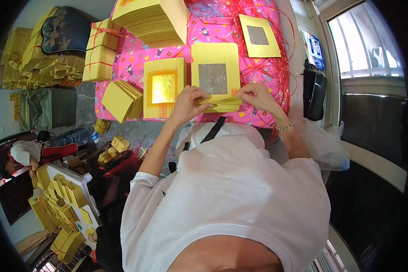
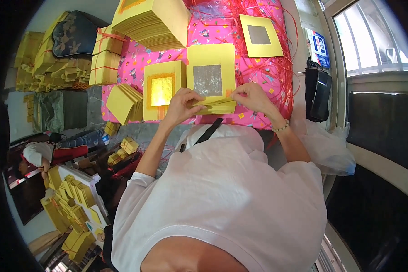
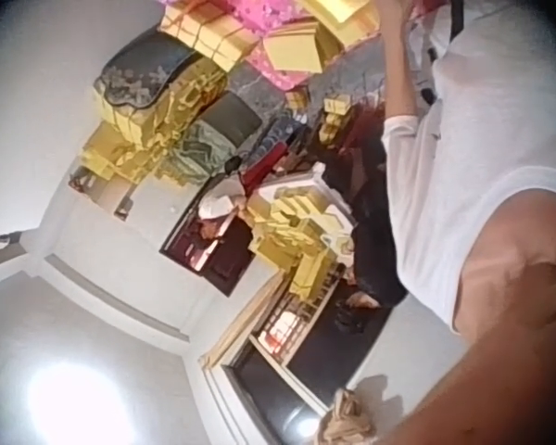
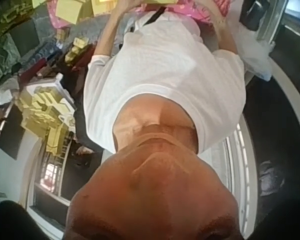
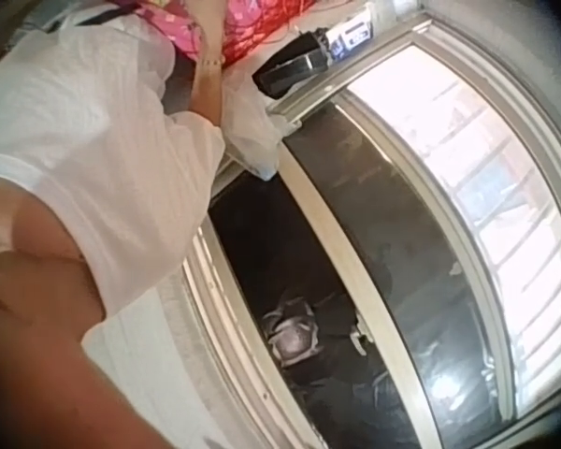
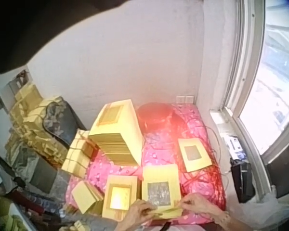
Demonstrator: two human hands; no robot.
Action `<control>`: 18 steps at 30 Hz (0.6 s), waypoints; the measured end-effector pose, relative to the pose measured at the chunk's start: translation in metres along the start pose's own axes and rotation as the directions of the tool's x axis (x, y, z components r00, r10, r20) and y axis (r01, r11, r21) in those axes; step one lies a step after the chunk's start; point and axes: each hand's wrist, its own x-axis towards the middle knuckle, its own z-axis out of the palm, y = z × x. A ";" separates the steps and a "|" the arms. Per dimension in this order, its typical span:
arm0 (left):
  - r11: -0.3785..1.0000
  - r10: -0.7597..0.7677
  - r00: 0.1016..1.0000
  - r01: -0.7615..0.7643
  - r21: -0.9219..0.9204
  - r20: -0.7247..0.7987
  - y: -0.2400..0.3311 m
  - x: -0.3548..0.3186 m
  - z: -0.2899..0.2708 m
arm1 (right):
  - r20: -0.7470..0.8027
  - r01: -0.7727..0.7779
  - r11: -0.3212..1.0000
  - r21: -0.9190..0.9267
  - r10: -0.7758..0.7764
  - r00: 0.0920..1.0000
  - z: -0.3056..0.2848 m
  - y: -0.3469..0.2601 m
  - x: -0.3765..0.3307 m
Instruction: Folding and stacking sheets of yellow joss paper.
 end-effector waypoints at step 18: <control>1.000 0.003 1.000 -0.003 -0.004 0.002 -0.001 -0.001 0.002 | 0.024 0.034 0.999 -0.031 -0.033 0.999 -0.001 0.008 0.002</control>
